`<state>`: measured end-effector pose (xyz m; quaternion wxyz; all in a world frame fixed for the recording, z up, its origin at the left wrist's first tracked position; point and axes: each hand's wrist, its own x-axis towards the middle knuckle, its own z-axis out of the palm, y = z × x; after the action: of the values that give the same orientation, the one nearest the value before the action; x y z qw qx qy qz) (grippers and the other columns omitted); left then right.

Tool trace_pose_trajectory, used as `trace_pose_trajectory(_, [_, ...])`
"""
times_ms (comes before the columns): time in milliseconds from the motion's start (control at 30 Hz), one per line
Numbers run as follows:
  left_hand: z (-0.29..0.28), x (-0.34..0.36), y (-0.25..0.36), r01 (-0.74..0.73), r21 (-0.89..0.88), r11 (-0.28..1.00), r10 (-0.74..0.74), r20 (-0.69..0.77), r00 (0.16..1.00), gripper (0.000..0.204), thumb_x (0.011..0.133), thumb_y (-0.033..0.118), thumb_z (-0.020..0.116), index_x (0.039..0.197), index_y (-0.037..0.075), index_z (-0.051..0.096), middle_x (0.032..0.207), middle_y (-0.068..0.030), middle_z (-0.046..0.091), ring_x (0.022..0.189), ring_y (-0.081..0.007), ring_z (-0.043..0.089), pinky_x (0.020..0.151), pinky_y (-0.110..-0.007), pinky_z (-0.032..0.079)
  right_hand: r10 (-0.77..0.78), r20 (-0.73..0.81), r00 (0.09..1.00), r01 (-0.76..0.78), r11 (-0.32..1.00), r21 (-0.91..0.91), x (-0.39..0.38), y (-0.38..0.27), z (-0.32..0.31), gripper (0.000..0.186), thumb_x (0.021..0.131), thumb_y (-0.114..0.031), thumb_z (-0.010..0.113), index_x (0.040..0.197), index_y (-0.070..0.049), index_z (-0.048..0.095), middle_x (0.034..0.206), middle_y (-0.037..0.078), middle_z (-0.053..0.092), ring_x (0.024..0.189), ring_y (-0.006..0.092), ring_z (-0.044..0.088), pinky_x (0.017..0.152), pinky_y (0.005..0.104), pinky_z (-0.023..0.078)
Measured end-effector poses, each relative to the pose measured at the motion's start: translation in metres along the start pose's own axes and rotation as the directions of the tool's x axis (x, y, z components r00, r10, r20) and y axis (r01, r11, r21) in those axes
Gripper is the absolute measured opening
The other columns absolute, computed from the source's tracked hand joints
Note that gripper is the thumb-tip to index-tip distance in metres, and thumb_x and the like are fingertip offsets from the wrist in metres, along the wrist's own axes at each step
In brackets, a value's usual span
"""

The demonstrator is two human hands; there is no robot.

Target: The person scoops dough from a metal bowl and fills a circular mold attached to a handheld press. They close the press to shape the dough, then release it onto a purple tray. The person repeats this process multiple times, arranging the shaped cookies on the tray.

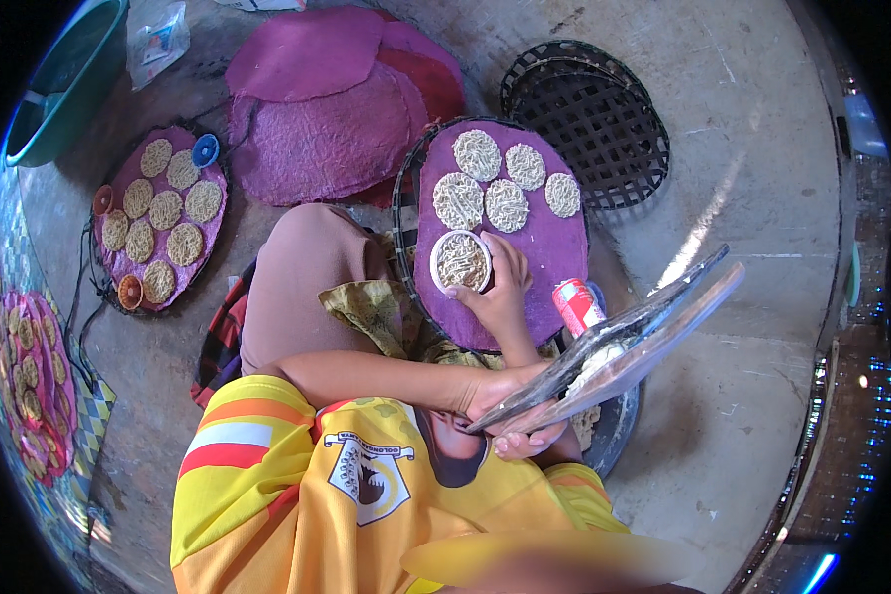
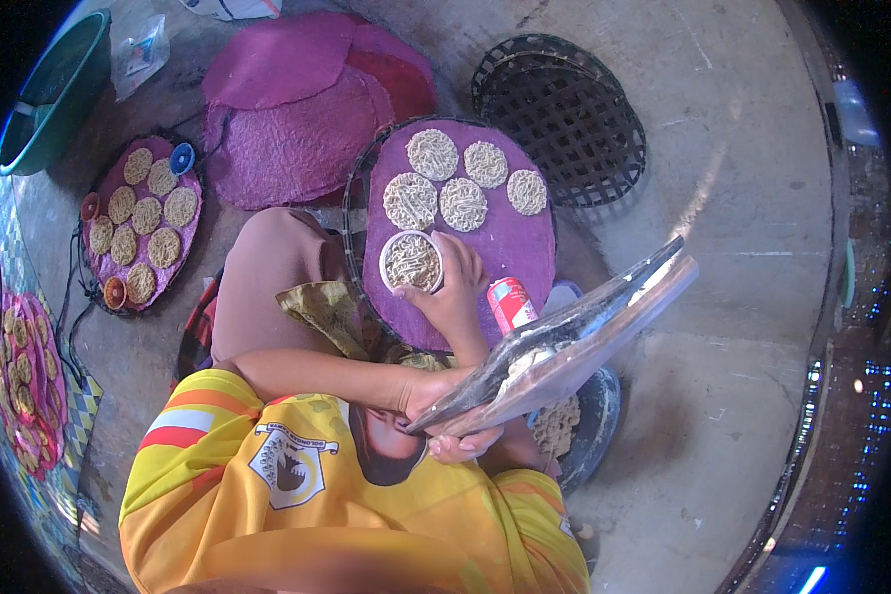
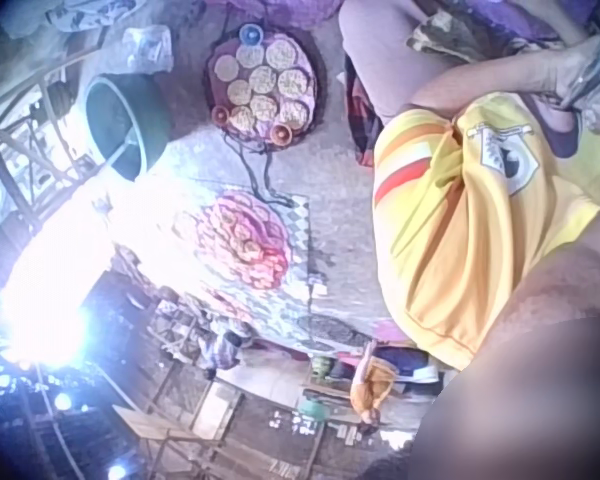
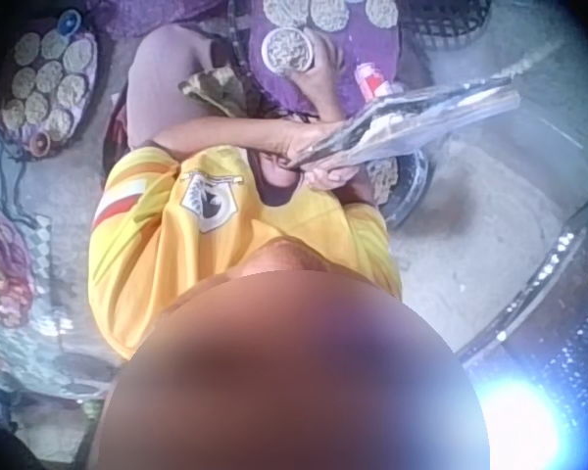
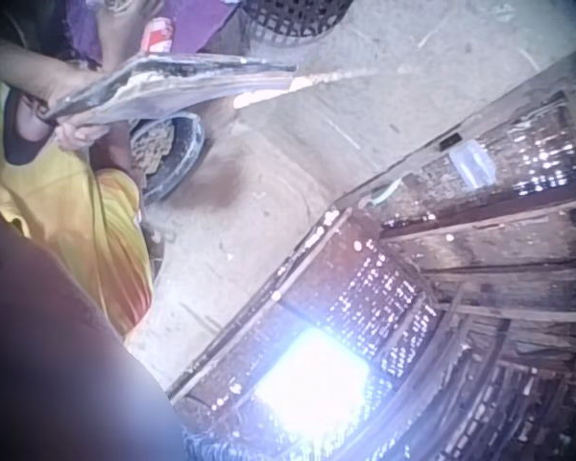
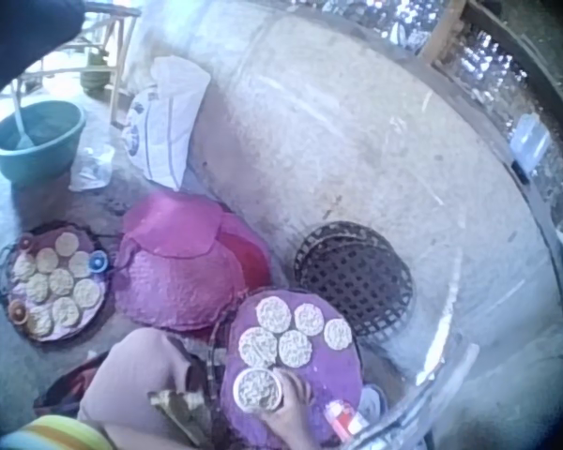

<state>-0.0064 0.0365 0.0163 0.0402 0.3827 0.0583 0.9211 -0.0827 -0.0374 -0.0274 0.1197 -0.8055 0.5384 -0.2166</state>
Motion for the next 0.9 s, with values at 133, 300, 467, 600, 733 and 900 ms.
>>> trace_pose_trajectory(133, [0.0,0.0,0.0,0.021,0.009,1.0,-0.021,-0.013,1.0,0.066,0.079,0.062,0.026,0.072,0.001,0.048,0.053,-0.0079,0.041,0.044,-0.0163,0.039,0.043,-0.029,0.033,0.02,-0.004,1.0,-0.02,0.998,0.064,-0.003,-0.005,-0.004,0.091,0.055,-0.058,0.068,0.126,-0.009,0.038,0.121,0.012,0.043,0.113,0.0311,0.035,0.092,0.0488,0.022])
trace_pose_trajectory(300, [-0.004,0.0,-0.002,0.069,-0.073,0.995,-0.072,-0.043,0.996,0.065,0.078,0.063,0.027,0.07,0.002,0.046,0.053,-0.0071,0.041,0.045,-0.0165,0.039,0.043,-0.029,0.033,-0.023,0.03,0.999,0.025,0.997,-0.079,-0.004,-0.015,-0.003,0.107,0.054,-0.052,0.073,0.134,-0.006,0.018,0.118,0.015,0.045,0.111,0.0337,0.037,0.091,0.0496,0.024])
trace_pose_trajectory(467, [-0.009,0.001,-0.004,0.111,-0.137,0.984,-0.126,-0.104,0.987,0.076,0.071,0.077,0.027,0.067,0.004,0.049,0.052,-0.0081,0.044,0.043,-0.0193,0.044,0.041,-0.029,0.036,-0.028,-0.003,1.0,0.028,1.0,0.003,-0.004,-0.021,-0.003,0.111,0.055,-0.045,0.076,0.136,-0.004,0.012,0.117,0.014,0.047,0.108,0.0325,0.039,0.092,0.0482,0.023])
trace_pose_trajectory(600, [-0.011,0.001,-0.005,0.122,-0.123,0.985,-0.14,-0.148,0.979,0.078,0.07,0.078,0.025,0.064,0.004,0.048,0.052,-0.0084,0.044,0.042,-0.0192,0.043,0.04,-0.028,0.035,-0.022,0.001,1.0,0.022,1.0,0.016,-0.003,-0.019,-0.008,0.11,0.054,-0.041,0.078,0.135,-0.003,0.014,0.117,0.012,0.048,0.107,0.031,0.04,0.094,0.046,0.022])
trace_pose_trajectory(733, [-0.013,0.002,-0.008,0.119,-0.147,0.982,-0.144,-0.171,0.975,0.078,0.07,0.078,0.025,0.064,0.004,0.048,0.052,-0.0087,0.044,0.042,-0.0191,0.043,0.039,-0.028,0.034,-0.034,-0.085,0.996,0.035,0.999,0.017,-0.002,-0.016,-0.01,0.11,0.053,-0.04,0.078,0.135,-0.003,0.016,0.118,0.012,0.048,0.109,0.0305,0.039,0.094,0.0452,0.021])
trace_pose_trajectory(900, [-0.013,0.003,-0.007,0.135,-0.117,0.984,-0.152,-0.15,0.977,0.078,0.07,0.078,0.024,0.064,0.004,0.048,0.052,-0.0079,0.043,0.042,-0.0182,0.041,0.039,-0.027,0.033,-0.005,-0.066,0.998,0.013,0.992,0.123,-0.002,-0.008,-0.014,0.108,0.055,-0.038,0.078,0.135,-0.003,0.015,0.118,0.014,0.046,0.11,0.031,0.041,0.094,0.0447,0.025])
